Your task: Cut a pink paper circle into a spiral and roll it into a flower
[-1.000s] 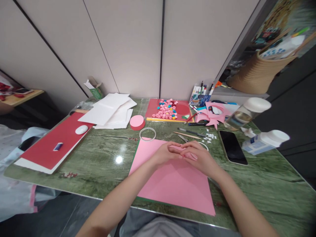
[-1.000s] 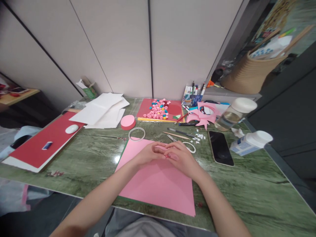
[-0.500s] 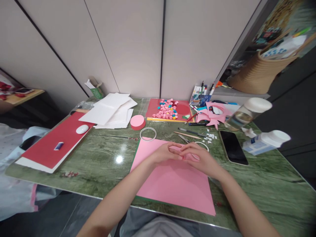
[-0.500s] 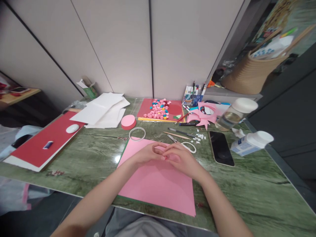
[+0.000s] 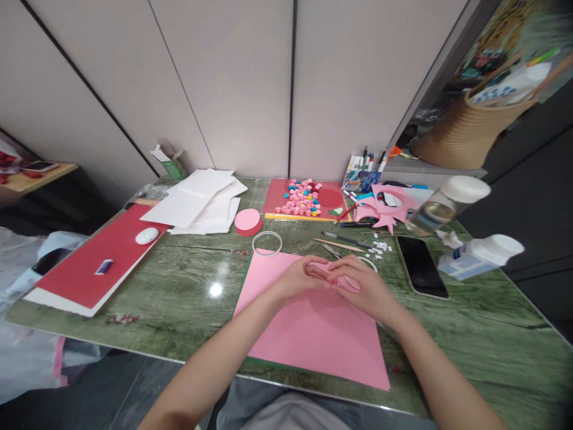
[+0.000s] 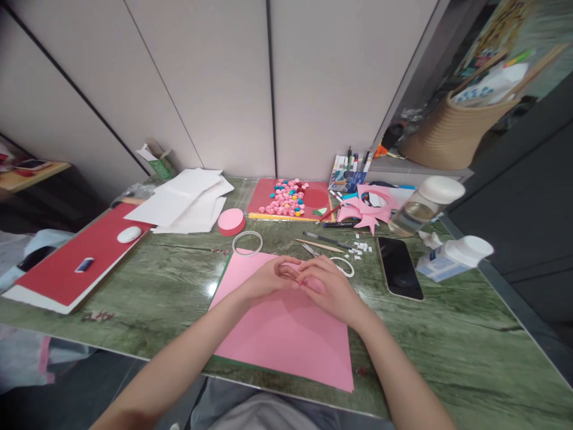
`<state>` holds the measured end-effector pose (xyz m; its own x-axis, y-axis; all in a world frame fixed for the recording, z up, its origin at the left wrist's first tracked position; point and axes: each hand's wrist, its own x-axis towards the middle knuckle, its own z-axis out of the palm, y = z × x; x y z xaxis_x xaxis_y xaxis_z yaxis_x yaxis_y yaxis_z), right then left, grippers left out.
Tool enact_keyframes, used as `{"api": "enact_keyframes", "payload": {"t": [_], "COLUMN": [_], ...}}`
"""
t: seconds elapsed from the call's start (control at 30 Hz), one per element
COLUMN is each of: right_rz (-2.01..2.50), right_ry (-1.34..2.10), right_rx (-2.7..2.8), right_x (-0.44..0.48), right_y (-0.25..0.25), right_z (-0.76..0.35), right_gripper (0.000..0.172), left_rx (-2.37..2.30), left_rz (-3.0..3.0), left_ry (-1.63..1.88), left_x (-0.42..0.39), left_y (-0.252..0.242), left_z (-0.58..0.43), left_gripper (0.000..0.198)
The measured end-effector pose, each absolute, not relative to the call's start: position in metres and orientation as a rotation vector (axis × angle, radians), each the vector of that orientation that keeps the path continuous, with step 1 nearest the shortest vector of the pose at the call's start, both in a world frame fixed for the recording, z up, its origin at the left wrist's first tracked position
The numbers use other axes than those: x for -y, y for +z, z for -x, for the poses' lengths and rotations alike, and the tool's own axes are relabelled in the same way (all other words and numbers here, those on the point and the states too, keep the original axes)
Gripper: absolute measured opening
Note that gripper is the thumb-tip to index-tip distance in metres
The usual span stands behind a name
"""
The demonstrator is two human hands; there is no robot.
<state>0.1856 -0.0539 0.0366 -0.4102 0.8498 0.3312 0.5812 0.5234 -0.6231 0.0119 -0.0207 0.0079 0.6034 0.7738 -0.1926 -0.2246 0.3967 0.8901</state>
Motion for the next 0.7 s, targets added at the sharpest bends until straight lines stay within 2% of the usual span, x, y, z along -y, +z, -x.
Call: {"api": "enact_keyframes", "payload": {"t": [0.23,0.4,0.53,0.7], "right_rz": [1.169,1.161,1.147,1.115], "right_ry": [0.672,0.993,1.224,1.226], "right_rx": [2.071,1.821,1.688,1.675], "right_x": [0.054,0.049,0.048,0.049], "right_y": [0.036,0.035,0.033,0.034], "right_z": [-0.187,-0.194,-0.199,-0.199], "right_gripper": [0.007,0.023,0.024,0.019], "left_rx": [-0.641,-0.617,-0.594,-0.591], "left_rz": [-1.009,-1.147,-1.231,-1.278], "left_ry": [0.746,0.806,0.851,0.901], "left_x": [0.021,0.022,0.023,0.023], "left_y": [0.008,0.018,0.022,0.021], "left_z": [-0.012,-0.011,-0.010,-0.011], "left_gripper": [0.049,0.052,0.053,0.049]}}
